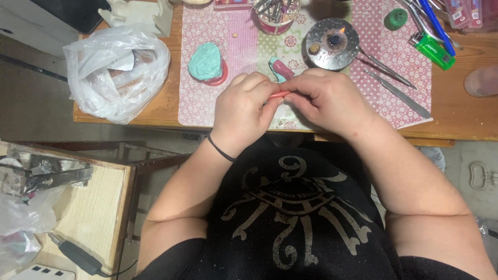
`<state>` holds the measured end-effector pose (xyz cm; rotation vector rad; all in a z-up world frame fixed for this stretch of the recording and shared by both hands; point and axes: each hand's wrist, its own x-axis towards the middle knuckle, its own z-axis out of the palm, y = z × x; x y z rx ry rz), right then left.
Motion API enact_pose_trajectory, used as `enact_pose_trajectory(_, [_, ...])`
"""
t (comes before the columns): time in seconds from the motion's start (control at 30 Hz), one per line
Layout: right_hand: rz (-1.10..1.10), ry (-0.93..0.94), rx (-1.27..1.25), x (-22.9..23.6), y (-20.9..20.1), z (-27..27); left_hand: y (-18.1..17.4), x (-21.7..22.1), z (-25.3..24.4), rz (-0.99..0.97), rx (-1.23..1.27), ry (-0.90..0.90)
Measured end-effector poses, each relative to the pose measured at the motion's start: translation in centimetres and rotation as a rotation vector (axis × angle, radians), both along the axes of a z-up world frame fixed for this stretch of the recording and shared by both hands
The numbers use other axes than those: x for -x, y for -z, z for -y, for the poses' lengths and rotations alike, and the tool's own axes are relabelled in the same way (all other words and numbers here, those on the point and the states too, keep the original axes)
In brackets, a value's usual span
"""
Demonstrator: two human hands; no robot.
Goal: The person is applying red baseplate wax to a dental cast, shaping it with fingers and dental tools to create a denture base.
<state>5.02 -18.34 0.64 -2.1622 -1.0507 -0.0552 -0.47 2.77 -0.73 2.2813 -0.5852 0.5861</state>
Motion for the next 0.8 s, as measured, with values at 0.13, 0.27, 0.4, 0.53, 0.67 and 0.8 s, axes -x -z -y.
enact_pose_trajectory(0.13, [0.023,-0.009,0.009,0.0,0.0,0.1,0.4,-0.2,0.0,-0.009,0.011,0.016])
enact_pose_trajectory(0.27, [0.044,0.008,0.001,0.1,0.6,0.1,0.5,0.2,-0.2,-0.055,0.021,-0.019])
enact_pose_trajectory(0.4, [0.053,0.016,-0.003,0.3,1.0,0.2,0.6,0.3,-1.3,-0.115,0.066,-0.009])
enact_pose_trajectory(0.53, [0.059,0.019,-0.014,0.2,1.0,0.1,0.8,0.2,-1.6,-0.207,0.141,-0.029])
enact_pose_trajectory(0.67, [0.076,0.029,0.015,0.2,1.0,0.1,0.8,0.0,-1.3,-0.22,0.121,-0.043])
enact_pose_trajectory(0.8, [0.091,0.026,0.028,0.3,1.4,0.3,1.0,0.0,-1.2,-0.209,0.115,-0.041])
